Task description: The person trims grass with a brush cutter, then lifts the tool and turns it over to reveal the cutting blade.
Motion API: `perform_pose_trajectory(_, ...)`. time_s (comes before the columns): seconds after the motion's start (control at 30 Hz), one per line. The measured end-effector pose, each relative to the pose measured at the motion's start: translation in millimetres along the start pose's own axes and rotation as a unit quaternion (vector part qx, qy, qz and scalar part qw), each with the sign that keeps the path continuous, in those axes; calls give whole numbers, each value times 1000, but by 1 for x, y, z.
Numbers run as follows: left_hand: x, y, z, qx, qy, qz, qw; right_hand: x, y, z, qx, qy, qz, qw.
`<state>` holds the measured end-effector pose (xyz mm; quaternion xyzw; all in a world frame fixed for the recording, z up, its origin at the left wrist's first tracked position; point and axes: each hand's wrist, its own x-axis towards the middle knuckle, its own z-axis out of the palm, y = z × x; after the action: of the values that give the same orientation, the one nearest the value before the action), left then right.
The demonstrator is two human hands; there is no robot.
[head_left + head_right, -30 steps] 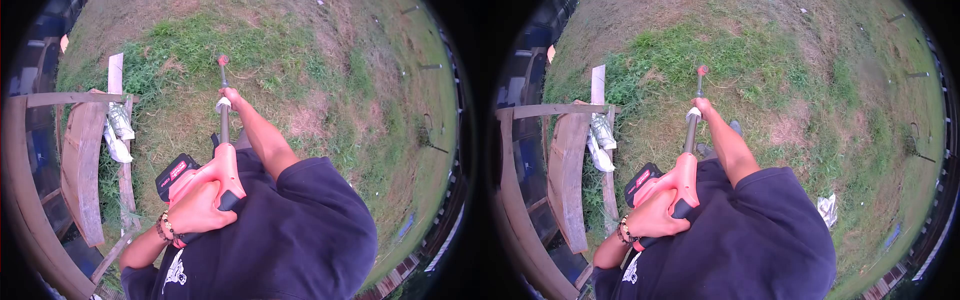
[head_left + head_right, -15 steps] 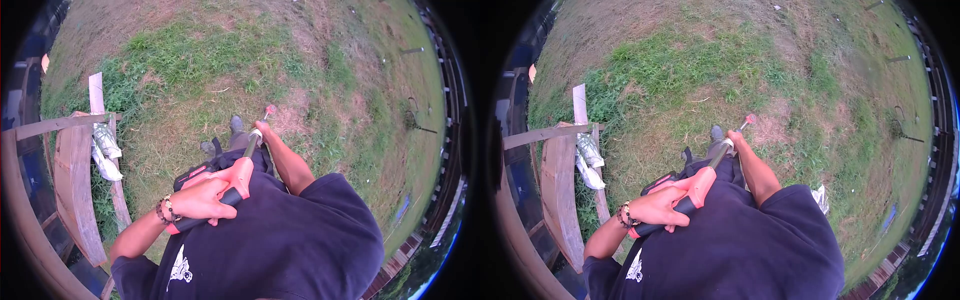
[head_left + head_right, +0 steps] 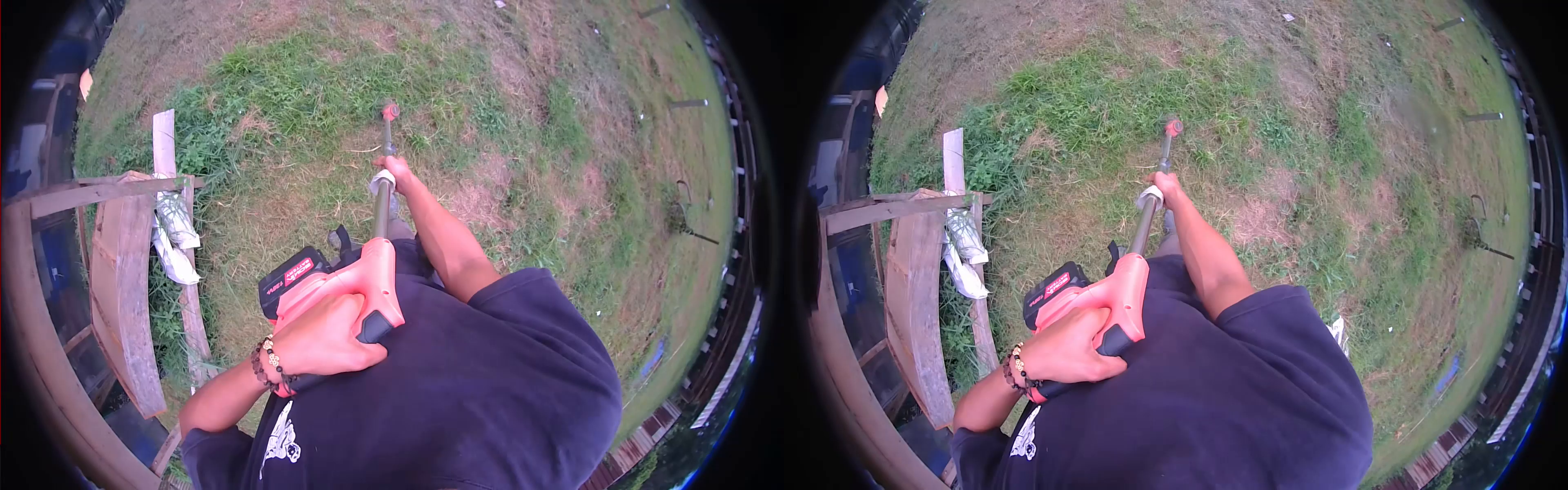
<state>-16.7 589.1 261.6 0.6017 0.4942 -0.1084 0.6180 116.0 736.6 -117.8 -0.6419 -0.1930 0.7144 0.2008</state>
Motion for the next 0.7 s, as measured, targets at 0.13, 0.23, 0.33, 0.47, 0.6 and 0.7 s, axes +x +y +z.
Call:
perform_pose_trajectory(0.13,10,-8,-4,-118,-46,-6,992,1,31,-35,-7,41,44,998)
perform_pose_trajectory(0.23,19,-2,-15,-166,-109,-29,980,0,63,-70,25,77,60,995)
perform_pose_trajectory(0.33,29,2,-21,-161,-140,-30,977,3,85,-100,48,83,60,994)
perform_pose_trajectory(0.47,39,11,-26,-152,-145,-27,977,8,79,-115,29,66,36,997)
perform_pose_trajectory(0.6,46,29,-32,-111,-114,-38,987,16,34,-102,35,61,65,995)
perform_pose_trajectory(0.7,52,35,-29,-76,-62,-18,995,27,1,-91,29,43,23,998)
